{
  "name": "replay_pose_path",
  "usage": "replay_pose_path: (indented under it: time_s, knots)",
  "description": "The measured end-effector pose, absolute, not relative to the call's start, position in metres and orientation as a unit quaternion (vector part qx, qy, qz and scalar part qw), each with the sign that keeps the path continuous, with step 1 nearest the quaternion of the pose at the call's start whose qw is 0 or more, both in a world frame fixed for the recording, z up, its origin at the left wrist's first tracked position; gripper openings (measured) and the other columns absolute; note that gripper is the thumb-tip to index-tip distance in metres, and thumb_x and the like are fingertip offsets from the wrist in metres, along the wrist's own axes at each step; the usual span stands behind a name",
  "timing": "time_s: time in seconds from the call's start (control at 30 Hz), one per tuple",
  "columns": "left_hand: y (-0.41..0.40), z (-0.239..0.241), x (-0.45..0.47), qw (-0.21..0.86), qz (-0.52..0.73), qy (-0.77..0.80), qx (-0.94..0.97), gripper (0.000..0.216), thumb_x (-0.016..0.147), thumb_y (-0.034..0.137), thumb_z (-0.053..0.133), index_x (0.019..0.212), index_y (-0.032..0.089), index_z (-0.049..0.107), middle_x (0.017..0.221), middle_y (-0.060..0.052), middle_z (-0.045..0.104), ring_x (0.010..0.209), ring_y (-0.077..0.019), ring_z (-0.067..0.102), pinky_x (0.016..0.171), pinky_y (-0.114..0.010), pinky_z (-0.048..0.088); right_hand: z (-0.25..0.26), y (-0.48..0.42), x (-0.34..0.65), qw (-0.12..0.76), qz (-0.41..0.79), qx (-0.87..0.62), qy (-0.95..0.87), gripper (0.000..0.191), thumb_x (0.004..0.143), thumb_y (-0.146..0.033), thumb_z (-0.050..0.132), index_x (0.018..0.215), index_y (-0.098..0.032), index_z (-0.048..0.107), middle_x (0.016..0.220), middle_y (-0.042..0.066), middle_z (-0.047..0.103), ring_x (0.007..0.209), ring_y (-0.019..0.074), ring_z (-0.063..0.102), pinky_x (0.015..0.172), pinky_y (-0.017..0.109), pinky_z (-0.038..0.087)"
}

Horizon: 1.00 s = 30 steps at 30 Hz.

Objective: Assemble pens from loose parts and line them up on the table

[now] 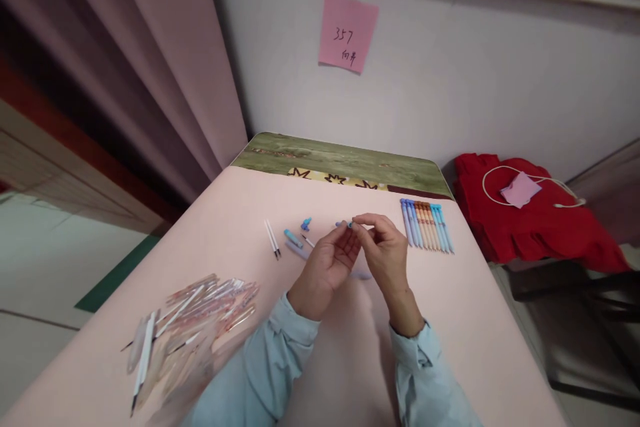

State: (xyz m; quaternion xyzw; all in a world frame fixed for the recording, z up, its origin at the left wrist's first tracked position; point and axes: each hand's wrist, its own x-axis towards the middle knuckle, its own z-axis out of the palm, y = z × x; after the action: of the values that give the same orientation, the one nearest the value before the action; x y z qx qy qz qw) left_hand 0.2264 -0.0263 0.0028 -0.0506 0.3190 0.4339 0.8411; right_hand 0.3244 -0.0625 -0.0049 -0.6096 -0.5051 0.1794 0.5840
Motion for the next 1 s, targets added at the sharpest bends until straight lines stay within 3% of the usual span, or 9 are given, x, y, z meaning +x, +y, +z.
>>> replay_pose_path:
  time_s: [0.13, 0.43, 0.6, 0.7, 0.87, 1.0]
  knots:
    - [-0.026, -0.002, 0.225, 0.848, 0.434, 0.299, -0.043, 0.018, 0.09, 0.007, 0.058, 0.074, 0.011, 0.064, 0.068, -0.005, 0.07, 0.062, -0.0103, 0.068, 0.069, -0.02, 0.056, -0.007, -0.062, 0.327, 0.579, 0.171, -0.601, -0.524, 0.013, 0.082, -0.033, 0.071, 0.087, -0.022, 0.076, 0.101, 0.007, 0.07, 0.078, 0.0168, 0.064, 0.063, 0.028, 0.051]
    - [-0.025, 0.0, 0.224, 0.845, 0.434, 0.311, -0.043, 0.017, 0.09, 0.006, 0.058, 0.075, 0.011, 0.064, 0.066, -0.004, 0.07, 0.06, -0.01, 0.068, 0.065, -0.019, 0.057, -0.002, -0.063, 0.33, 0.573, 0.228, -0.603, -0.506, 0.018, 0.08, -0.033, 0.072, 0.093, -0.022, 0.075, 0.103, 0.005, 0.07, 0.052, 0.0075, 0.051, 0.056, 0.025, 0.048]
    - [-0.019, 0.004, 0.216, 0.844, 0.428, 0.319, -0.041, 0.01, 0.089, 0.007, 0.06, 0.083, 0.009, 0.067, 0.074, -0.009, 0.074, 0.062, -0.0125, 0.069, 0.065, -0.023, 0.059, 0.0, -0.066, 0.339, 0.583, 0.264, -0.612, -0.464, 0.024, 0.078, -0.038, 0.074, 0.095, -0.021, 0.076, 0.066, -0.002, 0.063, 0.051, 0.0104, 0.048, 0.051, 0.024, 0.042]
    - [-0.016, 0.006, 0.212, 0.84, 0.434, 0.324, -0.038, 0.01, 0.09, 0.007, 0.059, 0.084, 0.008, 0.067, 0.076, -0.01, 0.074, 0.061, -0.0121, 0.069, 0.064, -0.023, 0.059, -0.001, -0.066, 0.339, 0.582, 0.268, -0.618, -0.454, 0.025, 0.078, -0.039, 0.074, 0.093, -0.02, 0.076, 0.058, -0.003, 0.059, 0.052, 0.012, 0.049, 0.05, 0.024, 0.042]
    - [-0.018, 0.007, 0.215, 0.843, 0.427, 0.324, -0.034, 0.012, 0.09, 0.007, 0.058, 0.081, 0.008, 0.066, 0.073, -0.008, 0.073, 0.063, -0.0122, 0.069, 0.065, -0.022, 0.058, 0.0, -0.064, 0.333, 0.588, 0.237, -0.615, -0.469, 0.02, 0.079, -0.037, 0.073, 0.088, -0.02, 0.075, 0.085, 0.003, 0.069, 0.051, 0.0087, 0.05, 0.051, 0.024, 0.044]
    - [-0.026, 0.004, 0.224, 0.848, 0.417, 0.327, -0.023, 0.017, 0.089, 0.006, 0.059, 0.074, 0.011, 0.065, 0.068, -0.006, 0.07, 0.062, -0.0106, 0.068, 0.068, -0.02, 0.056, 0.0, -0.063, 0.331, 0.584, 0.215, -0.625, -0.472, 0.015, 0.078, -0.033, 0.071, 0.085, -0.02, 0.073, 0.099, 0.005, 0.069, 0.052, 0.0078, 0.052, 0.055, 0.025, 0.048]
